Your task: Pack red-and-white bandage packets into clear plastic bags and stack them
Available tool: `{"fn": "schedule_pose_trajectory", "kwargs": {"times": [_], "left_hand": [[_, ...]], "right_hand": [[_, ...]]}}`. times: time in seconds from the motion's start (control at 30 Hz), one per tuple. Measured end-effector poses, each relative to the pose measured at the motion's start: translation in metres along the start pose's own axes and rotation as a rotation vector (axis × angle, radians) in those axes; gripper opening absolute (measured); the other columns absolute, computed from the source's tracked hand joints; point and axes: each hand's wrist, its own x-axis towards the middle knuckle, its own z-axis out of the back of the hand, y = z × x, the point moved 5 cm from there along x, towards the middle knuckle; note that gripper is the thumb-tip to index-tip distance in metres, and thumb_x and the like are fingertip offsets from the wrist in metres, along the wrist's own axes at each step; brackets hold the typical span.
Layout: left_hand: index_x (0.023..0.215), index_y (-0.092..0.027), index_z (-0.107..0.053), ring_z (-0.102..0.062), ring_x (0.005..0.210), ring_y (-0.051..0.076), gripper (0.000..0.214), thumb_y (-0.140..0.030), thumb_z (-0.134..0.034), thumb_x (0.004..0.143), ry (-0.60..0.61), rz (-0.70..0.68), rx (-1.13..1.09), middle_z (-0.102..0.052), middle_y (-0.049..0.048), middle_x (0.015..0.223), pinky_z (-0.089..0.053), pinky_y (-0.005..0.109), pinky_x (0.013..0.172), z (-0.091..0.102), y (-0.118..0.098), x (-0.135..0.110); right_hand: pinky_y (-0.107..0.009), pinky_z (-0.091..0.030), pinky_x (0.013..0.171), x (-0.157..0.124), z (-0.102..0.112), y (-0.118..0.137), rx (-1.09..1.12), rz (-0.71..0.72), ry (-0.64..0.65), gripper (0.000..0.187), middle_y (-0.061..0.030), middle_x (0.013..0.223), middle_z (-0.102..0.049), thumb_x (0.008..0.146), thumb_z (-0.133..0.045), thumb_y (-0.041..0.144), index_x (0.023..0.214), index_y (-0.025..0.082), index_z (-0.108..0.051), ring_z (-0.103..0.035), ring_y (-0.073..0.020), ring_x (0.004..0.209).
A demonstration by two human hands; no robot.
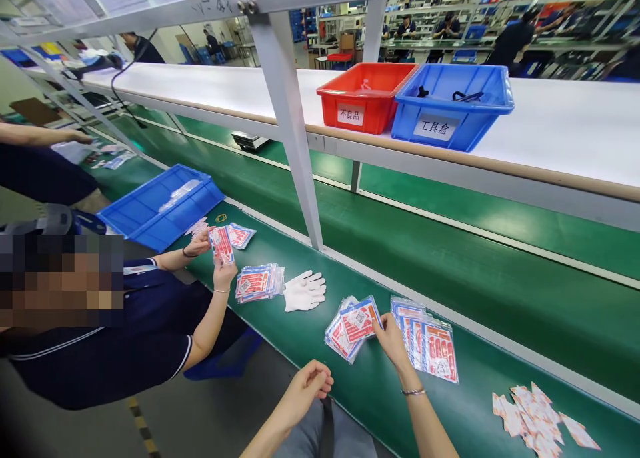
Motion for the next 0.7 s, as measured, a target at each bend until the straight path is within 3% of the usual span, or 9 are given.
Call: {"fn": "schedule_pose_trajectory", "kwargs": {"times": [0.1,0.23,0.33,0.43,0.57,0.7], "left_hand": [[0.089,-0.018,-0.068,-0.066,0.086,0.021,0.054,-0.069,-0.074,0.073,-0.012,-0.065,-0.039,-0.07,0.0068,0.09,-0.05,0.035,0.079,-0.011,-0.014,0.014],[0.095,-0.02,-0.065,-0.065,0.099,0.022,0.052,-0.068,-0.071,0.077,-0.053,-0.14,-0.12,-0.069,0.006,0.097,-0.052,0.036,0.09,-0.026,-0.039,0.027],[0.095,-0.019,-0.061,-0.066,0.094,0.02,0.051,-0.068,-0.066,0.082,-0.065,-0.15,-0.196,-0.068,0.0051,0.095,-0.055,0.032,0.081,-0.033,-0.055,0.024],[0.091,-0.018,-0.059,-0.066,0.082,0.017,0.05,-0.066,-0.067,0.082,-0.081,-0.143,-0.266,-0.065,0.002,0.084,-0.055,0.028,0.073,-0.032,-0.065,0.014],[0.1,-0.016,-0.064,-0.067,0.086,0.019,0.049,-0.059,-0.076,0.079,-0.06,-0.153,-0.402,-0.069,0.0055,0.093,-0.059,0.032,0.077,-0.024,-0.071,0.003],[0.096,-0.013,-0.07,-0.068,0.086,0.02,0.048,-0.059,-0.073,0.082,-0.017,-0.174,-0.385,-0.07,0.0074,0.092,-0.06,0.036,0.079,-0.017,-0.076,-0.003]], "right_hand": [[-0.032,-0.049,0.062,-0.022,0.001,0.032,0.052,0.083,0.045,0.019,0.0012,0.072,-0.063,0.09,-0.047,0.038,0.077,0.027,-0.039,-0.061,-0.0196,0.065],[-0.035,-0.054,0.074,-0.064,-0.002,0.084,0.072,0.22,0.112,0.015,-0.0069,0.106,-0.071,0.09,-0.052,0.031,0.081,0.027,-0.041,-0.069,-0.0222,0.085],[-0.04,-0.054,0.083,-0.094,-0.003,0.124,0.034,0.393,0.177,0.008,-0.0089,0.122,-0.068,0.086,-0.057,0.023,0.091,0.026,-0.051,-0.068,-0.0258,0.102],[-0.046,-0.054,0.092,-0.117,0.003,0.16,-0.077,0.615,0.237,0.025,-0.0101,0.124,-0.067,0.084,-0.06,0.016,0.107,0.027,-0.057,-0.064,-0.0294,0.113],[-0.049,-0.054,0.099,-0.132,0.016,0.182,-0.138,0.699,0.315,0.033,-0.0097,0.132,-0.065,0.086,-0.063,0.018,0.117,0.028,-0.058,-0.058,-0.0309,0.125],[-0.045,-0.054,0.102,-0.132,0.022,0.18,-0.079,0.677,0.333,0.032,-0.0095,0.135,-0.063,0.093,-0.059,0.023,0.124,0.029,-0.056,-0.058,-0.0282,0.127]]}}
